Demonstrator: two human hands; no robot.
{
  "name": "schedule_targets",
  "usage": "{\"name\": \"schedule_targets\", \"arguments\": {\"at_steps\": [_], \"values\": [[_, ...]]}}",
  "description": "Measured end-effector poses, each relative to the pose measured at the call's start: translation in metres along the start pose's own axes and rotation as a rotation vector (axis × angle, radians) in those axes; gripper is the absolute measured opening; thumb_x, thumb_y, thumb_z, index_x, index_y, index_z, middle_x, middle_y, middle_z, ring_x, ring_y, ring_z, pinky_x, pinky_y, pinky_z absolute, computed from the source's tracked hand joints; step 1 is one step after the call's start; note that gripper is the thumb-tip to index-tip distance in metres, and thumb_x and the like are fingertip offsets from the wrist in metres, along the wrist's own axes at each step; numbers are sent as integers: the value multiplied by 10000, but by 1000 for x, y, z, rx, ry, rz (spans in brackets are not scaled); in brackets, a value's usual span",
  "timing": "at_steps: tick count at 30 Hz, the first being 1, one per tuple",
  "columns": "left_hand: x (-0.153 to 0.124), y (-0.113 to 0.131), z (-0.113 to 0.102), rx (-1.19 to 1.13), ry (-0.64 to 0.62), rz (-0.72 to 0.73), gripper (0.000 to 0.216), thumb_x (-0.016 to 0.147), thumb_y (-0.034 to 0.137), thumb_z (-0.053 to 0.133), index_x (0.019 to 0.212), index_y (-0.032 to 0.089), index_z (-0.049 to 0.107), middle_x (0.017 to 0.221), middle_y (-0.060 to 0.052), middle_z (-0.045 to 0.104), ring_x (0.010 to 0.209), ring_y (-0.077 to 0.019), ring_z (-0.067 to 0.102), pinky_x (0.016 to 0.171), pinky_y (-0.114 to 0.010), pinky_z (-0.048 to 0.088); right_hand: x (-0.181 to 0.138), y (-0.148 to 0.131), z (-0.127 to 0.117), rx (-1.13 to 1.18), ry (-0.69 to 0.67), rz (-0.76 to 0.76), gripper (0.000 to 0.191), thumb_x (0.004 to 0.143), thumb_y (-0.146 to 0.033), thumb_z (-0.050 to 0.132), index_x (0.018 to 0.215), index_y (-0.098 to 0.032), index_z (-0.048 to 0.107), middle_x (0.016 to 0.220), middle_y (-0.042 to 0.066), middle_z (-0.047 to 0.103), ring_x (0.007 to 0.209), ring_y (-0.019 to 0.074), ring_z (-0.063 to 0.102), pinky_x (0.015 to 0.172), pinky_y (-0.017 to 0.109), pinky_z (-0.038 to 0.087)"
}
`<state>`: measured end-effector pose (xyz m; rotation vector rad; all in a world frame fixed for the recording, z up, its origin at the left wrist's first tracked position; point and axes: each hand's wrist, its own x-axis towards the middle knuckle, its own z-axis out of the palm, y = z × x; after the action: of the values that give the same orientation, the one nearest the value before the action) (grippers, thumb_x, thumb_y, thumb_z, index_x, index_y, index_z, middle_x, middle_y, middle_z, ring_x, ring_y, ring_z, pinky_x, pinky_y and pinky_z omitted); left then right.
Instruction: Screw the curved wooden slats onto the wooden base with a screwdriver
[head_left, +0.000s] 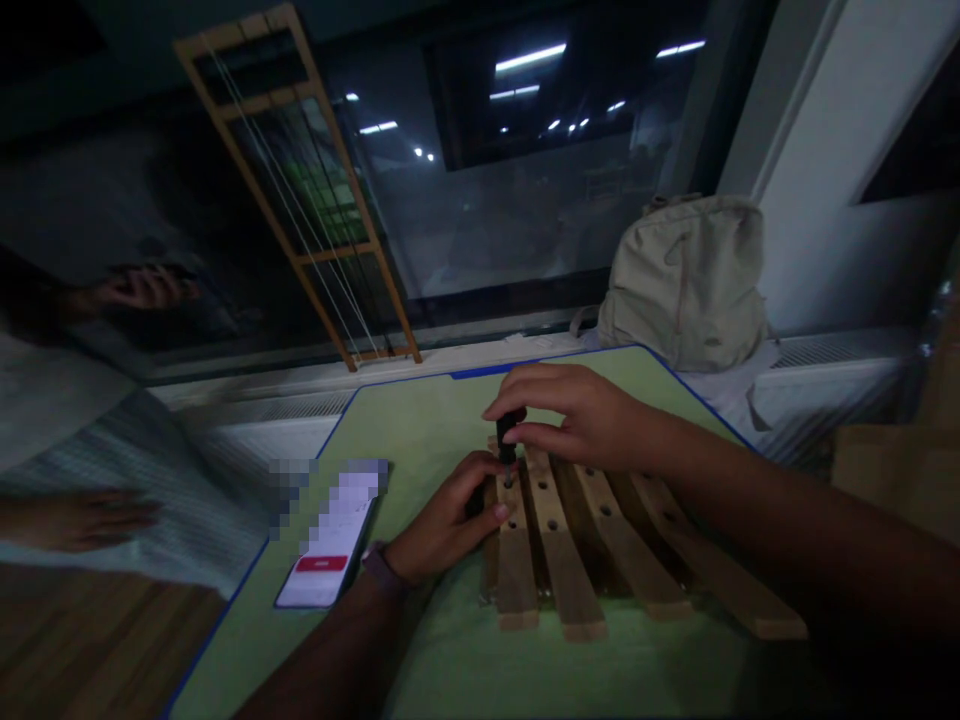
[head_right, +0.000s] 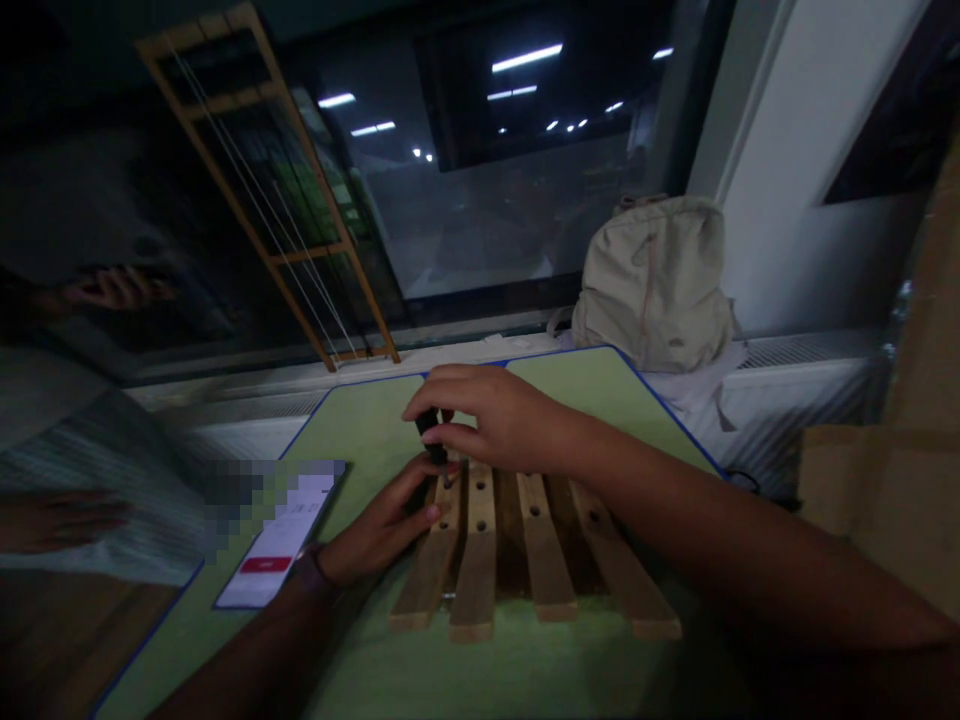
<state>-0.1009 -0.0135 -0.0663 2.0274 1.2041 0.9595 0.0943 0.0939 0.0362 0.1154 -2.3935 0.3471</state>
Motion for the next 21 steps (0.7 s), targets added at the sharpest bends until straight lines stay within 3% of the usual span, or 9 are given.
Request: {"name": "schedule_targets", "arguments": {"at_steps": [3,6,9,13,18,21], "values": [[1,1,0,1,-8,-8,314,931,405,494,1185,222,464,1213,-81,514,1149,-232,493,993,-392,388,-1,0,1,-48,29,28,160,852,-233,629,965,-121,655,881,90,682,834,167,627,756,289,493],[0,0,0,-8,-2,-13,322,931,403,493,1191,215,473,1245,-92,504,1182,-242,477,1019,-401,372,-2,0,3,-69,33,34,219,880,-211,577,1068,-125,650,995,120,693,935,184,640,825,314,499],[0,-2,1,-10,6,-5,321,936,380,491,1209,213,465,1302,-101,482,1216,-243,458,1042,-400,356,-2,-2,3,37,-5,65,260,905,-160,506,1133,-154,630,1060,109,696,981,165,647,854,307,504],[-1,-3,2,-13,-9,1,331,939,371,488,1226,213,446,1316,-98,472,1213,-238,455,1028,-389,369,-2,-5,4,154,38,132,225,887,-186,562,1102,-148,612,997,83,702,911,136,659,803,254,511],[0,-3,2,-20,-5,-22,303,933,402,489,1167,212,461,1218,-86,515,1133,-230,501,971,-382,406,-3,0,8,41,79,45,117,853,-232,628,932,-146,621,846,69,674,818,155,630,738,284,509],[0,-2,2,-29,-2,-26,311,932,397,493,1182,215,458,1211,-86,516,1121,-231,509,954,-381,417,-3,0,9,84,69,30,146,867,-197,600,1006,-153,597,995,104,675,965,176,626,834,326,508]]}}
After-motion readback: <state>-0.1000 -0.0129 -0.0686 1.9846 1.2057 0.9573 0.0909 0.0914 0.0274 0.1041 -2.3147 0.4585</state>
